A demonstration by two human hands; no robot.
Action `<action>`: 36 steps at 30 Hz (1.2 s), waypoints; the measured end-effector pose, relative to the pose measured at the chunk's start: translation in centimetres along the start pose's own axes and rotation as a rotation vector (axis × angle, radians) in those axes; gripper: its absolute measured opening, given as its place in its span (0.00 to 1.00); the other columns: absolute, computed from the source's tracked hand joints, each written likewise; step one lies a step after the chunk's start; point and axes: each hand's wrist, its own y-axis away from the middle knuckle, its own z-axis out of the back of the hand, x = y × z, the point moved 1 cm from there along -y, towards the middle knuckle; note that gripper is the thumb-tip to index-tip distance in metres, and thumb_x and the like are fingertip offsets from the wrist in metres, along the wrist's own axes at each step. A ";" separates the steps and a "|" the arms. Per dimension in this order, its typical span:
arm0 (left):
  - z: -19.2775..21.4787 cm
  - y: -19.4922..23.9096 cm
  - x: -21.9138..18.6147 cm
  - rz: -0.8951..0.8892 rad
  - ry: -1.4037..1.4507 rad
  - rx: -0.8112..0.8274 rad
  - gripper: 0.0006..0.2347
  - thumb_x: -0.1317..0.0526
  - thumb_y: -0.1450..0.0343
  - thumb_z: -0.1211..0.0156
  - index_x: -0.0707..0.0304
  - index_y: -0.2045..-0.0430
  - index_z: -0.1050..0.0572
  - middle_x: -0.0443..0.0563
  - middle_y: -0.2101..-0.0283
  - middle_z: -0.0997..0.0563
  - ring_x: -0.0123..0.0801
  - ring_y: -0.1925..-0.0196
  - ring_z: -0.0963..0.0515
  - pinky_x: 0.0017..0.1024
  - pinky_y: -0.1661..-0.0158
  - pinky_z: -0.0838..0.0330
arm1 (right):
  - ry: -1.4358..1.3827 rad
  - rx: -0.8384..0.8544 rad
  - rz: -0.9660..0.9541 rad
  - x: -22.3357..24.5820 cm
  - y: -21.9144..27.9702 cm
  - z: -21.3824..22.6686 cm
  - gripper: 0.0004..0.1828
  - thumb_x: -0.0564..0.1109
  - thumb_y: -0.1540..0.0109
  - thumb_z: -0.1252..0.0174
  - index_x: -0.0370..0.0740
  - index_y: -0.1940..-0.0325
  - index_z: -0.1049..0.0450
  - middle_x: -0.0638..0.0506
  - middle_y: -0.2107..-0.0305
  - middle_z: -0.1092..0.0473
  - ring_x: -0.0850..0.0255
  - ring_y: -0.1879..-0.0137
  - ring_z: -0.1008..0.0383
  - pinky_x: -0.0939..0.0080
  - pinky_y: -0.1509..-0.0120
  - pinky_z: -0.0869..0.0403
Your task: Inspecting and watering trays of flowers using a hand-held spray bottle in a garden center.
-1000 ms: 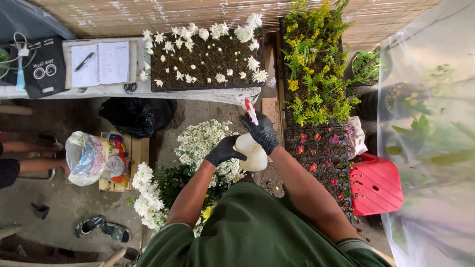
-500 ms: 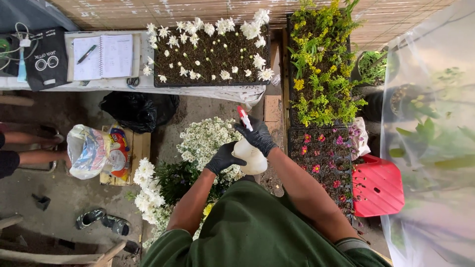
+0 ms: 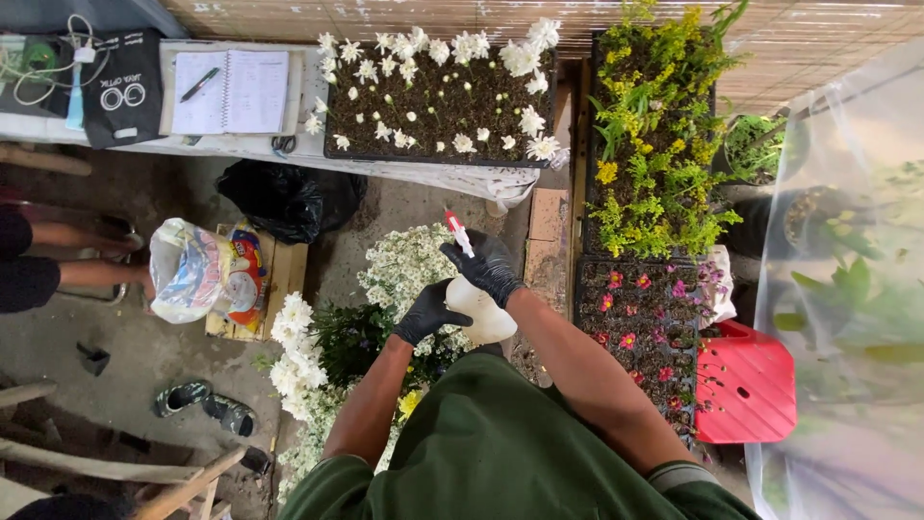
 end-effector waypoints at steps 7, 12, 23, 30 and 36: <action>2.6 1.9 -0.5 0.018 0.024 -0.065 0.35 0.54 0.47 0.13 0.70 0.48 0.25 0.69 0.47 0.19 0.64 0.40 0.25 0.56 0.39 0.34 | 0.124 0.167 0.033 5.9 0.4 -0.2 0.22 0.62 0.44 0.33 0.45 0.59 0.24 0.48 0.67 0.20 0.51 0.51 0.20 0.53 0.44 0.24; 4.2 3.0 0.3 0.005 0.012 -0.115 0.35 0.55 0.47 0.13 0.69 0.47 0.24 0.69 0.48 0.19 0.65 0.41 0.25 0.57 0.40 0.33 | 0.194 0.129 0.083 6.2 -0.5 -2.9 0.20 0.67 0.42 0.38 0.51 0.63 0.23 0.52 0.70 0.21 0.52 0.52 0.20 0.56 0.46 0.23; 5.1 3.8 -0.4 0.012 0.018 -0.108 0.35 0.54 0.46 0.13 0.68 0.46 0.24 0.68 0.45 0.20 0.67 0.39 0.27 0.60 0.38 0.37 | 0.163 0.111 0.044 7.3 0.0 -3.5 0.18 0.65 0.42 0.39 0.51 0.62 0.23 0.49 0.68 0.21 0.49 0.50 0.21 0.53 0.45 0.23; 6.3 2.2 -3.2 -0.006 0.018 -0.056 0.34 0.55 0.44 0.15 0.71 0.46 0.24 0.71 0.46 0.20 0.71 0.39 0.28 0.63 0.39 0.38 | 0.063 0.102 0.043 8.8 -0.1 -1.8 0.19 0.63 0.42 0.36 0.48 0.59 0.24 0.46 0.65 0.21 0.45 0.48 0.21 0.48 0.44 0.24; 7.4 0.9 -3.7 -0.037 -0.079 -0.048 0.33 0.57 0.48 0.13 0.69 0.49 0.23 0.67 0.50 0.18 0.63 0.42 0.23 0.54 0.41 0.34 | 0.038 0.028 0.004 10.0 -0.5 -1.0 0.19 0.64 0.42 0.37 0.49 0.64 0.23 0.47 0.69 0.21 0.45 0.52 0.21 0.49 0.48 0.23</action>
